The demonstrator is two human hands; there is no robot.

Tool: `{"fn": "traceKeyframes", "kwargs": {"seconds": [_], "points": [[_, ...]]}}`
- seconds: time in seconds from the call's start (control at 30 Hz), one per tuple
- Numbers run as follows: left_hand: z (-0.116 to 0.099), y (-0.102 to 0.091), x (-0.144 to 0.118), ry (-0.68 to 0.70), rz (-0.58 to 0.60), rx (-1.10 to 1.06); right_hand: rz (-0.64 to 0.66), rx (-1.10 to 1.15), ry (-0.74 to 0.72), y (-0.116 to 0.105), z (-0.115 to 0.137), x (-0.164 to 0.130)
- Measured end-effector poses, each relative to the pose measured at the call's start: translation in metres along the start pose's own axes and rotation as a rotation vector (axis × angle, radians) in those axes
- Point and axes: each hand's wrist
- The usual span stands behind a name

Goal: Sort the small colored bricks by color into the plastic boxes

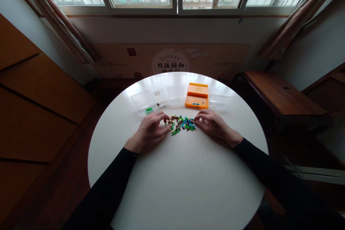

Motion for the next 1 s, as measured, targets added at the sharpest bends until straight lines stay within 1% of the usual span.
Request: {"fn": "traceKeyframes", "kwargs": {"seconds": [0.27,0.47,0.53,0.63,0.73,0.87,1.0], "points": [[0.001,0.003,0.000,-0.041,-0.038,0.022,0.019,-0.019,0.001,0.000,0.000,0.001],[-0.001,0.008,0.001,-0.049,-0.065,-0.043,-0.050,0.007,0.022,0.007,0.000,0.002],[-0.006,0.012,0.002,-0.055,-0.070,-0.089,-0.075,0.023,0.020,0.011,0.001,0.005],[-0.017,0.021,0.004,-0.062,-0.060,-0.160,-0.092,0.054,-0.035,0.018,0.006,0.009],[-0.029,0.031,0.005,-0.036,-0.041,-0.197,-0.116,0.084,-0.077,0.022,0.011,0.014],[-0.041,0.039,0.008,-0.004,-0.018,-0.206,-0.132,0.111,-0.060,0.025,0.015,0.017],[-0.044,0.042,0.010,0.025,-0.004,-0.229,-0.135,0.123,-0.059,0.024,0.018,0.019]]}}
Point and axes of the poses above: each hand's wrist, its own x-axis towards the middle knuckle, its own y-axis out of the palm, z = x × y, and after that the axes turned 15 degrees about -y, right-handed
